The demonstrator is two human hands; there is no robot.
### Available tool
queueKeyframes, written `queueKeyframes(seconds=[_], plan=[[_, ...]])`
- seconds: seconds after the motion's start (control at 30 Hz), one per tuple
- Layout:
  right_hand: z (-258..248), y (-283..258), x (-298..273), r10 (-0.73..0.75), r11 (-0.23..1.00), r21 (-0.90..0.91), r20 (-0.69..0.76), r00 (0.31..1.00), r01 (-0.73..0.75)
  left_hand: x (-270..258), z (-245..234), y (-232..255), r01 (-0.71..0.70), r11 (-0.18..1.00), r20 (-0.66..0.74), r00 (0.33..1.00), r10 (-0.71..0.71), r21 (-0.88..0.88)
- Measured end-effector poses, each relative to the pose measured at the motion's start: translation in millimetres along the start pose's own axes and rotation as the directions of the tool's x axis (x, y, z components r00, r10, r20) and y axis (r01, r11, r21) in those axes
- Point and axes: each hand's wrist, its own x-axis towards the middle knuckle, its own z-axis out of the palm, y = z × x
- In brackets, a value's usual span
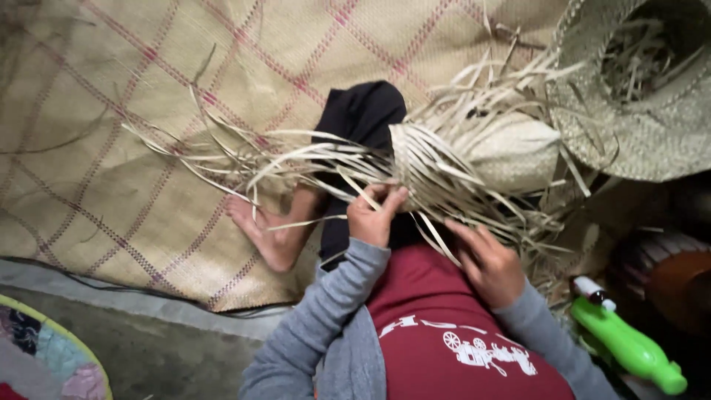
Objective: A person sitting on the floor weaving a hat from dried straw or palm fibers.
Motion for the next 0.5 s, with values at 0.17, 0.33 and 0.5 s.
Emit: queueKeyframes(seconds=[0.17, 0.33, 0.5], plan=[[-5.8, 24.9, -29.3, 0.083, 0.996, -0.032, 0.021, 0.996, -0.082, 0.0, 8.6, -3.9, 0.027, 0.995, -0.028, 0.999, -0.030, -0.096], [-15.6, 30.2, -47.1, 0.190, 0.982, -0.014, 0.012, 0.982, -0.190, 0.5, 9.9, -8.6, -0.012, 0.998, -0.020, 1.000, 0.011, -0.065], [-15.8, 55.9, -74.9, 0.230, 0.973, 0.012, -0.030, 0.973, -0.230, 2.0, 9.6, -14.6, 0.022, 0.983, -0.034, 0.999, -0.029, -0.185]])
